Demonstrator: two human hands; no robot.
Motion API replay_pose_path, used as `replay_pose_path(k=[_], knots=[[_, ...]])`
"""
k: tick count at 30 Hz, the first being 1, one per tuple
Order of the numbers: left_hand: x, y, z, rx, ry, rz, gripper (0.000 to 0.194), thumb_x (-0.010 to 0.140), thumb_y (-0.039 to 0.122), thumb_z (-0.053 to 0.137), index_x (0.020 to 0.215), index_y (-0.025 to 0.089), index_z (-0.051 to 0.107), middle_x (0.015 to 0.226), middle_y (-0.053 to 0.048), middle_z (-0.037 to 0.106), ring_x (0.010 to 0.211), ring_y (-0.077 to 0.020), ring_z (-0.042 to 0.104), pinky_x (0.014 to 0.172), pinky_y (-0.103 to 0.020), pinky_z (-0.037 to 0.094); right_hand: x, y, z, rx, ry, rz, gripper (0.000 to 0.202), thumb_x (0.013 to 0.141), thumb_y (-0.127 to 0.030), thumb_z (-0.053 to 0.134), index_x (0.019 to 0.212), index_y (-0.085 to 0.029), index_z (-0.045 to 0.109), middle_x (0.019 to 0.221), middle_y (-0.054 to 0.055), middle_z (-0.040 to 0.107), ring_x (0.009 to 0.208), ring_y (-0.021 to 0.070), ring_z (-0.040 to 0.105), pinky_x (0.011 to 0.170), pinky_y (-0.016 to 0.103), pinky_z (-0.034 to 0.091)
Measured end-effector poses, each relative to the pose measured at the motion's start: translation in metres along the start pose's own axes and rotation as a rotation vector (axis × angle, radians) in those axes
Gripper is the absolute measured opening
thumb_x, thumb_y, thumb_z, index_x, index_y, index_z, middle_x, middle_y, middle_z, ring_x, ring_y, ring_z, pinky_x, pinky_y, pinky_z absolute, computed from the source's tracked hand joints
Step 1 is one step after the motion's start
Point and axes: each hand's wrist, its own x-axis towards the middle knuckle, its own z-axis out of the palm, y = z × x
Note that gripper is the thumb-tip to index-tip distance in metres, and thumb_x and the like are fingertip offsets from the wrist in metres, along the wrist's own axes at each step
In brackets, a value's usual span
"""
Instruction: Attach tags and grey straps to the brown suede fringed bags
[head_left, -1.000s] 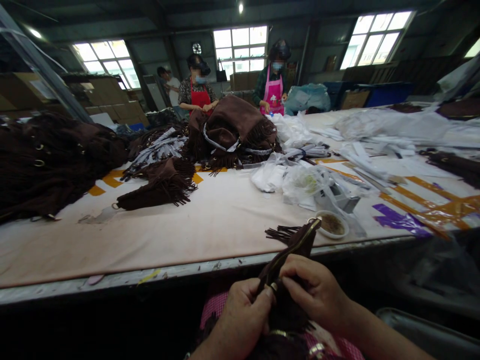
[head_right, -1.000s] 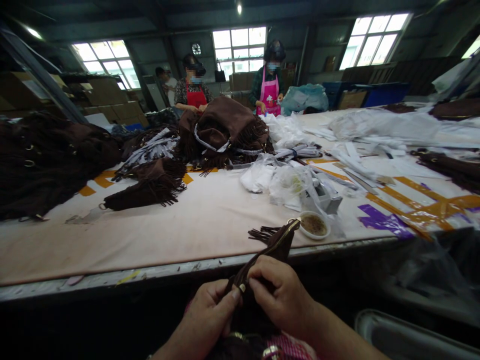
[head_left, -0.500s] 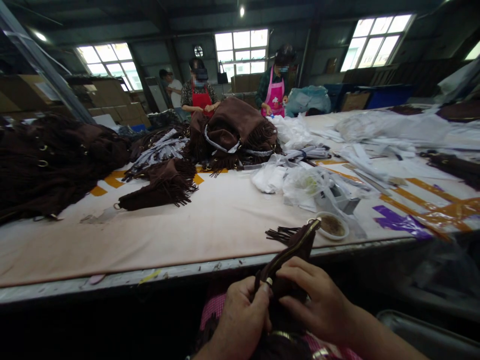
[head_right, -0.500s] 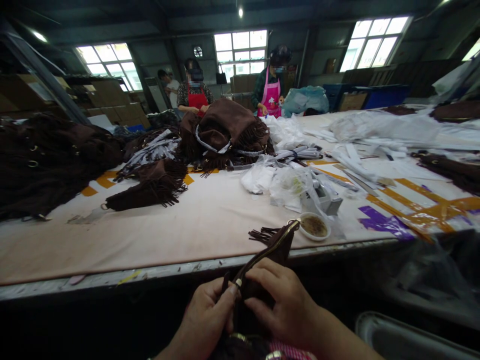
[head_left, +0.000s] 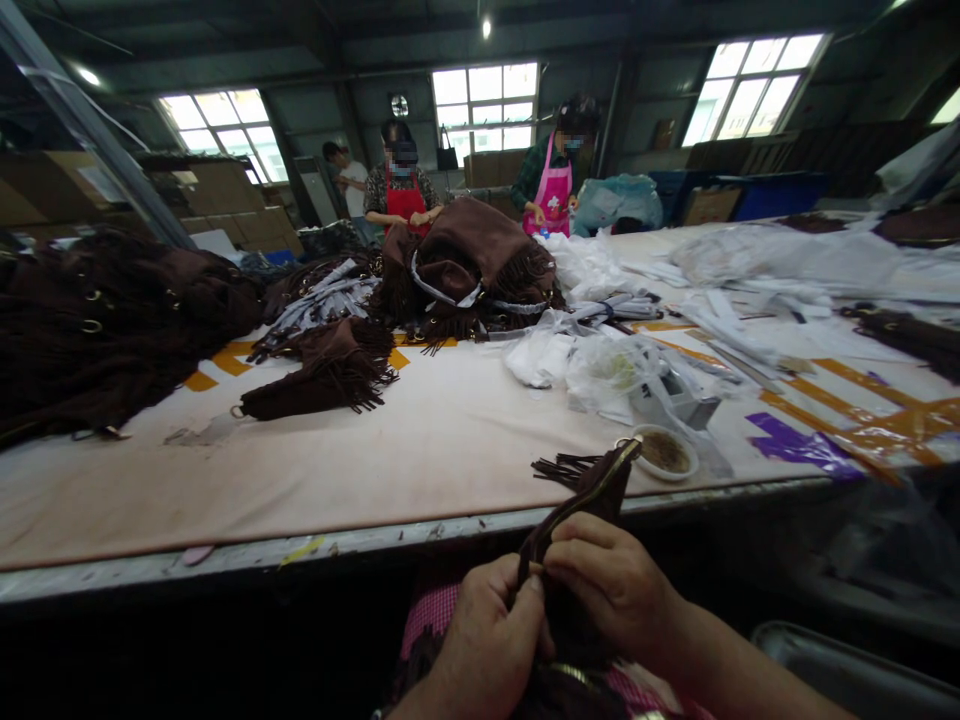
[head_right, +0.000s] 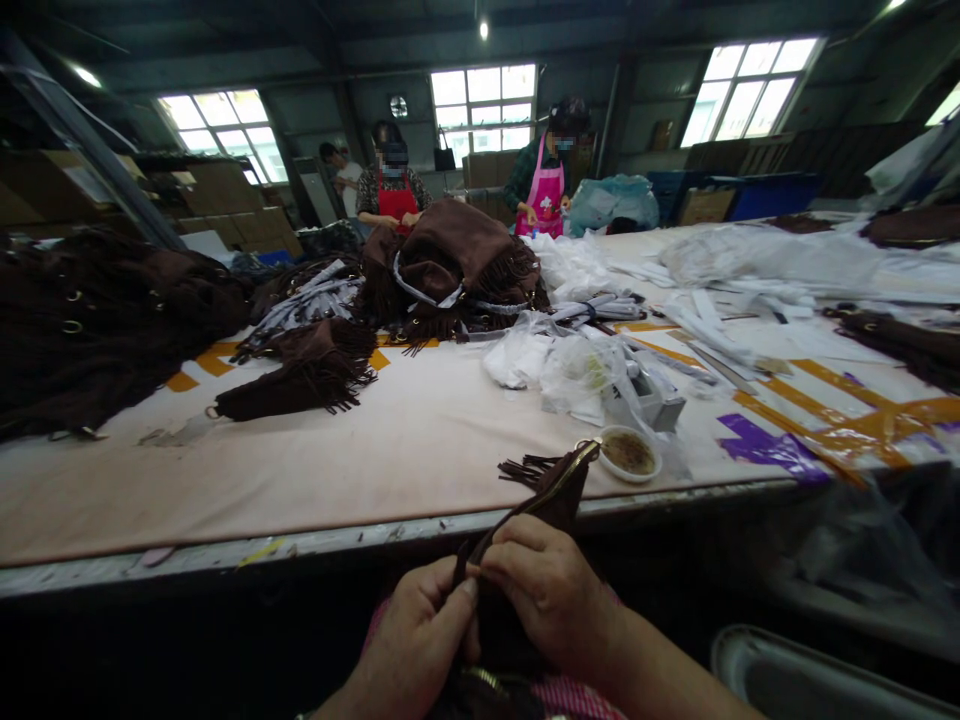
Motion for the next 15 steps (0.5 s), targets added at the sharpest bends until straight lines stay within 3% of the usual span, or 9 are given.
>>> replay_pose_path(k=[7,11,15], knots=[[0.004,-0.009,-0.006,-0.178,0.014,-0.074,0.036,0.090,0.048,0.054,0.072,0.017,0.056,0.057,0.001,0.052,0.056,-0.0124,0.042,0.058,-0.026,0.034,-0.015,0.002,-0.018,0.192,-0.141,0.204,0.027,0.101,-0.032,0.047,0.079,-0.020,0.056,0.079,0.002,0.059,0.072,0.0145,0.057,0.066,0.027,0.048],[0.005,-0.013,-0.008,-0.236,-0.021,-0.082,0.037,0.091,0.051,0.055,0.079,0.016,0.058,0.060,0.001,0.055,0.059,-0.0130,0.044,0.062,-0.027,0.036,-0.044,0.029,-0.049,-0.122,-0.250,0.428,0.030,0.096,-0.036,0.055,0.072,-0.020,0.061,0.076,0.002,0.064,0.070,0.0154,0.060,0.064,0.026,0.047],[0.004,-0.011,-0.010,-0.257,-0.052,-0.057,0.033,0.088,0.046,0.062,0.090,0.013,0.062,0.065,0.001,0.056,0.062,-0.0123,0.045,0.064,-0.026,0.037,-0.084,0.052,-0.075,-0.536,-0.371,0.575,0.024,0.086,-0.013,0.054,0.082,-0.025,0.075,0.082,0.004,0.070,0.072,0.0173,0.065,0.065,0.027,0.046]])
